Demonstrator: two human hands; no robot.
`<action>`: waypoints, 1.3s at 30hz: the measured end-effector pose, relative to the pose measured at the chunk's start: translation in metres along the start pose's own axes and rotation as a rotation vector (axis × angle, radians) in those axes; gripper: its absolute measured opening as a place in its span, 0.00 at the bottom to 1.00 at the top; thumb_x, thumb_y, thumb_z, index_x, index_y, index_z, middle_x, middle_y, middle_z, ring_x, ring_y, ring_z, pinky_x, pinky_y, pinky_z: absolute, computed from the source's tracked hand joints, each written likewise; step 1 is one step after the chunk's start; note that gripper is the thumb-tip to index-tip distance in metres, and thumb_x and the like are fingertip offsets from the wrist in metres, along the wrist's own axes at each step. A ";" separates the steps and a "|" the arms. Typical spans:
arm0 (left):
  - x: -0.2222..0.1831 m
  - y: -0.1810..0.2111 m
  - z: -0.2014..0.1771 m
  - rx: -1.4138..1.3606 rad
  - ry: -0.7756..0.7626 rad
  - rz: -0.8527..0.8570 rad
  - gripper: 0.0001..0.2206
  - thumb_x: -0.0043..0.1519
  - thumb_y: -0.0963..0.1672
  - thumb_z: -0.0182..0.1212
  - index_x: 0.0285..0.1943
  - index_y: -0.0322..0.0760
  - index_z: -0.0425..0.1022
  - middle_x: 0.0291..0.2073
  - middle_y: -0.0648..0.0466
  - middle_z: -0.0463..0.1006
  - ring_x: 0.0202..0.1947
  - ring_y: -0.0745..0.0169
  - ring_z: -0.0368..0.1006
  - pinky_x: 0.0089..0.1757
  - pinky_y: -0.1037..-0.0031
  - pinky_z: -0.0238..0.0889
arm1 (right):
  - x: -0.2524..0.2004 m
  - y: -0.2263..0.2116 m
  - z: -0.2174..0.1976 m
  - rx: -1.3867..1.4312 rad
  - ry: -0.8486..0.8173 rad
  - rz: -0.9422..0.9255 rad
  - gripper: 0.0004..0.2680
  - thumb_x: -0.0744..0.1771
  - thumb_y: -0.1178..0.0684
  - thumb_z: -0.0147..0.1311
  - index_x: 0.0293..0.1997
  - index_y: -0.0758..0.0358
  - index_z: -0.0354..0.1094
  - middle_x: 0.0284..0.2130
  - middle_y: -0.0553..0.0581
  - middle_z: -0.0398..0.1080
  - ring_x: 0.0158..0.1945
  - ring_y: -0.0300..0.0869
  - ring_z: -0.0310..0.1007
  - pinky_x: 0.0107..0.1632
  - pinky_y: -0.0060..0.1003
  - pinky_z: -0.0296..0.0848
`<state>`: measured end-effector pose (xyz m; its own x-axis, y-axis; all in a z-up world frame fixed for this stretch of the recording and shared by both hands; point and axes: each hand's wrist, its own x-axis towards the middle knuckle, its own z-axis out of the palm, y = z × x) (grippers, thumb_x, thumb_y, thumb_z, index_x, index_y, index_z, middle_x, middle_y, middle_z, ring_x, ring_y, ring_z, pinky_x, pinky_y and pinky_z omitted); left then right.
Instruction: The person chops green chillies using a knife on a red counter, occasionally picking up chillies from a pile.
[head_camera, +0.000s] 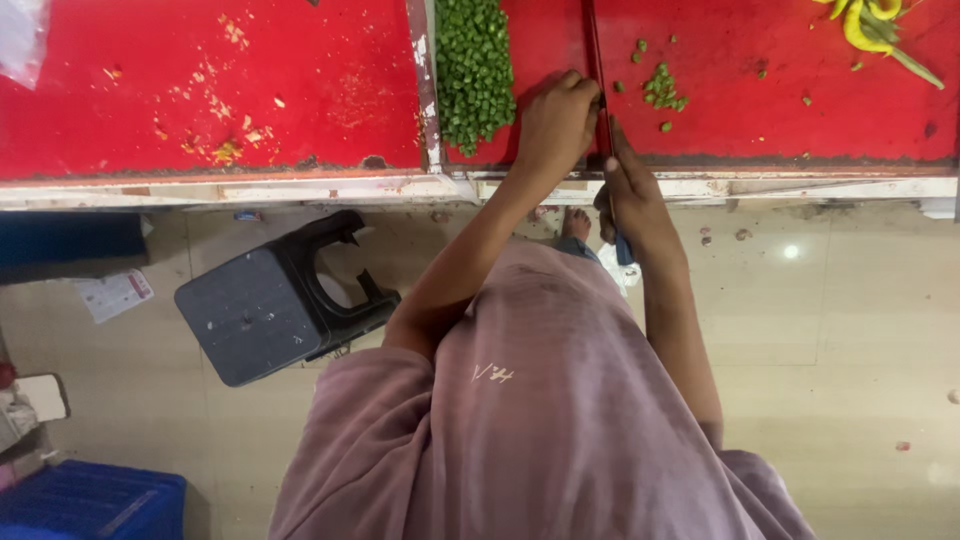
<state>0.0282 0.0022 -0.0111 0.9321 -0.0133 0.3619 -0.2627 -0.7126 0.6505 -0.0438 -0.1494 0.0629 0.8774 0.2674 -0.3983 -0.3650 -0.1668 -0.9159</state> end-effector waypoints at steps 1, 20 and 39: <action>0.000 -0.001 0.001 0.001 0.001 -0.007 0.05 0.55 0.38 0.62 0.39 0.34 0.76 0.38 0.47 0.77 0.38 0.42 0.78 0.36 0.57 0.72 | -0.009 0.002 0.001 0.060 0.011 0.048 0.20 0.74 0.50 0.38 0.80 0.46 0.47 0.18 0.48 0.55 0.16 0.32 0.53 0.20 0.31 0.59; 0.007 0.000 -0.009 -0.009 -0.090 -0.017 0.01 0.60 0.39 0.62 0.37 0.36 0.77 0.38 0.48 0.77 0.35 0.43 0.78 0.36 0.56 0.72 | -0.028 0.033 0.001 0.111 0.030 0.017 0.21 0.74 0.51 0.37 0.82 0.47 0.44 0.19 0.50 0.56 0.16 0.33 0.53 0.20 0.29 0.58; 0.024 -0.022 0.017 0.132 -0.144 0.112 0.11 0.48 0.34 0.66 0.38 0.35 0.79 0.39 0.50 0.77 0.44 0.48 0.76 0.43 0.60 0.74 | -0.021 0.034 0.000 0.409 0.004 0.089 0.24 0.73 0.44 0.41 0.81 0.44 0.40 0.18 0.48 0.56 0.14 0.34 0.52 0.18 0.30 0.55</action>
<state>0.0603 0.0053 -0.0279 0.9273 -0.1910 0.3218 -0.3407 -0.7866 0.5150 -0.0749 -0.1606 0.0398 0.8375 0.2655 -0.4777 -0.5328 0.2020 -0.8218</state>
